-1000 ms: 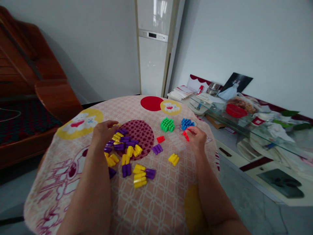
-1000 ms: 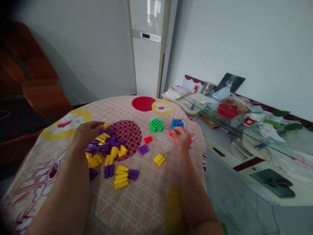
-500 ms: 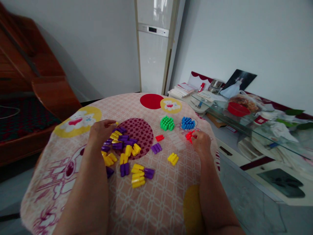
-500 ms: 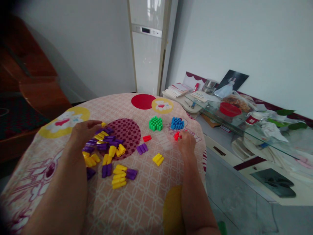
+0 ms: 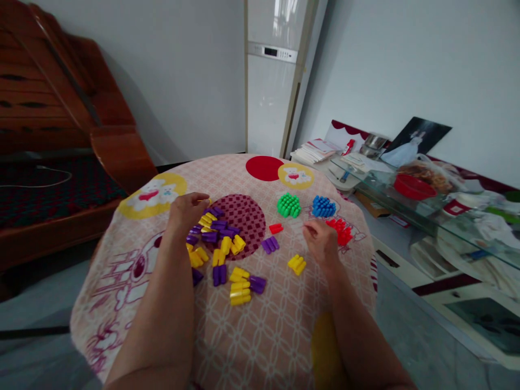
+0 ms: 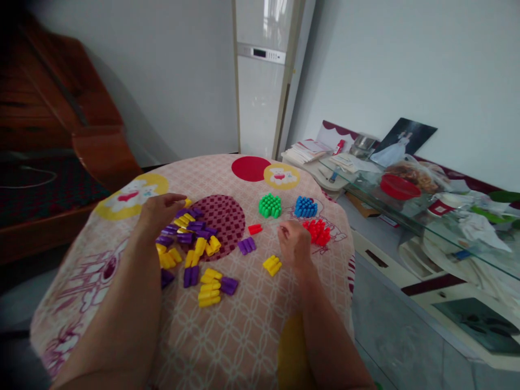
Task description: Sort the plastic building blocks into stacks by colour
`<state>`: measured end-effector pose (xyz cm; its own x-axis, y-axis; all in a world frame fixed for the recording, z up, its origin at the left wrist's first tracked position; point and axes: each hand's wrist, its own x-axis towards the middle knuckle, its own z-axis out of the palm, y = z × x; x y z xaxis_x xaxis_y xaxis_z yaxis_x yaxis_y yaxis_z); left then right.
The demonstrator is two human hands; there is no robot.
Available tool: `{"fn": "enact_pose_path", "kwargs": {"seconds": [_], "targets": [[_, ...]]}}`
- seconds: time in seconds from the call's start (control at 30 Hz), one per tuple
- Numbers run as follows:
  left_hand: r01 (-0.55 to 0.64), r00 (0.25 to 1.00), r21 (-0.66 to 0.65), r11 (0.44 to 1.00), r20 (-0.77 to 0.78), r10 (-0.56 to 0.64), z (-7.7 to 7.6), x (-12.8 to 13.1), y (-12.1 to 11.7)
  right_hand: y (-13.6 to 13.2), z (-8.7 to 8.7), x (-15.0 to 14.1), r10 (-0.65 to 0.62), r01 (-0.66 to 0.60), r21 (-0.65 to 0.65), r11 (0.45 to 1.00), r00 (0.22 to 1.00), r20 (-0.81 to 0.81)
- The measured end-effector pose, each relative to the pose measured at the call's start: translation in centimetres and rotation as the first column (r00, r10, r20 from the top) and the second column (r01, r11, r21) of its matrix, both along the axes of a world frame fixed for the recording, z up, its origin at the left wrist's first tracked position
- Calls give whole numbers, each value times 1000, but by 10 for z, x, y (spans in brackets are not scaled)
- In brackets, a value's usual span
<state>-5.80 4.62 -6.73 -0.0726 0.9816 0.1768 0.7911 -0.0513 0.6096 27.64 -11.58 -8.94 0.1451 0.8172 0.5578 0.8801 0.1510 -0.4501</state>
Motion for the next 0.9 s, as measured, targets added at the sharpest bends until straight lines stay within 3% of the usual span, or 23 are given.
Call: {"fn": "enact_pose_path", "kwargs": {"seconds": [0.13,0.3,0.47,0.63,0.77,0.9], "targets": [[21,1000,44,999,-10,-21,3,2,0,18,-12,-35,281,-273,-94,957,956,80],[39,999,43,998,-7,-39,10,5,-5,40,-18,-46,349,-295,-295,909,925,152],[32,999,0,999,-7,-32,18,7,-11,35,-17,-43,231,-207,-286,936,972,53],[24,1000,-18,1000,6,-24,21,6,-11,17,-8,-21,126,-142,-84,986,976,-176],[28,999,-6,1000,-20,-28,22,6,-11,-5,1,11,-5,34,105,994,964,-266],[36,999,-1,999,-14,-36,21,4,-10,-23,3,35,-197,270,148,951,903,-381]]}}
